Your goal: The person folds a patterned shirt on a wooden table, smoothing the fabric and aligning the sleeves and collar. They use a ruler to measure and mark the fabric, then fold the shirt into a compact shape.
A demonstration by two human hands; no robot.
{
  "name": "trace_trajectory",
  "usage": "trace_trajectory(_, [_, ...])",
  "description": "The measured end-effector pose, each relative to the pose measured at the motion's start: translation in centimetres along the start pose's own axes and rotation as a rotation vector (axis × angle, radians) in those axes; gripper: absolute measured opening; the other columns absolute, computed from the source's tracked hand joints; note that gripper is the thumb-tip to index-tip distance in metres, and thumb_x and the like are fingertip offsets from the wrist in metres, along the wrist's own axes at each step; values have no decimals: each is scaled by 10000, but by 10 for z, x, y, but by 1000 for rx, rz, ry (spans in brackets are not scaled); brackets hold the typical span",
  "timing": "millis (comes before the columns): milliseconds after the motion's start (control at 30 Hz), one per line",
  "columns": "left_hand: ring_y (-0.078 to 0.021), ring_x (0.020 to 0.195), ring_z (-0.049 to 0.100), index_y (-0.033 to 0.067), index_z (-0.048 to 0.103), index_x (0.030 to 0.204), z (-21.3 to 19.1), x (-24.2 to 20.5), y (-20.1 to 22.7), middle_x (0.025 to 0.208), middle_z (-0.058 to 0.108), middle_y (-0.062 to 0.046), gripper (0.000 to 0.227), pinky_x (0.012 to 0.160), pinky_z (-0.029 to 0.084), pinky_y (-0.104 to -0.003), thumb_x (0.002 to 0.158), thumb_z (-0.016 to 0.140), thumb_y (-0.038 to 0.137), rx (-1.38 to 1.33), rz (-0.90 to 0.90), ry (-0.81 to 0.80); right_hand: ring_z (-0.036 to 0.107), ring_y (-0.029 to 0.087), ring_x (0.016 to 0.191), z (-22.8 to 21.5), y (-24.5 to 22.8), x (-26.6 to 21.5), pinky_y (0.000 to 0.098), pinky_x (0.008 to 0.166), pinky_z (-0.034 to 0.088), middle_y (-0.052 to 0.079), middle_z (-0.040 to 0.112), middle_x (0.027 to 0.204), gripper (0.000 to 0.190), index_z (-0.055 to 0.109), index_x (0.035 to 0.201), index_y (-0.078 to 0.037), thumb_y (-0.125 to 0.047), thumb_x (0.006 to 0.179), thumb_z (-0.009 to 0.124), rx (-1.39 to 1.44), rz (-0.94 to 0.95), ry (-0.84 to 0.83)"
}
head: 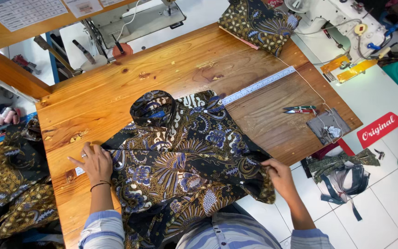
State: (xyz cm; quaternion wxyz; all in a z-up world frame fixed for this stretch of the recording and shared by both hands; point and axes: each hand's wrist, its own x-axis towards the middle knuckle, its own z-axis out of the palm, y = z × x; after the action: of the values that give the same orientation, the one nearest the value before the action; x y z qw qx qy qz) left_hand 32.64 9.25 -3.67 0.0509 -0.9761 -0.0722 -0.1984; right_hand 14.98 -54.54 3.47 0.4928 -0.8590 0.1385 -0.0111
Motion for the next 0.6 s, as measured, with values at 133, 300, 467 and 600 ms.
trace_trajectory(133, [-332,1428,462,81,606,1190,-5,-4,7,1437,494,-145,206,1239,9,-791,1141,513,258,-8,-103,-137,645,211,923,-8,18,-9,291,828,483,133,692,1046,270,751,1054,20,90,875,561,91,-42,-32])
trace_trajectory(300, [-377,1528,296,20,502,1465,-36,-23,54,1619,376,-214,598,1123,-24,-802,932,549,287,-275,-73,-31,536,403,1262,35,-12,-12,436,1046,422,230,491,1446,638,502,1381,43,107,750,570,-248,-286,-52])
trace_trajectory(467, [-376,1567,174,-6,315,1597,-55,-52,88,1687,233,-220,802,1196,13,-696,1008,477,514,-382,-2,-105,370,549,1361,92,-44,-15,519,1165,294,360,320,1522,740,374,1439,138,97,728,571,-326,-344,101])
trace_trajectory(600, [-367,1582,163,-9,300,1606,-59,-54,88,1691,235,-217,831,1239,31,-636,1024,426,570,-338,-11,-133,384,487,1377,95,-53,-16,524,1144,305,297,389,1500,674,471,1406,83,41,745,598,-288,-244,250])
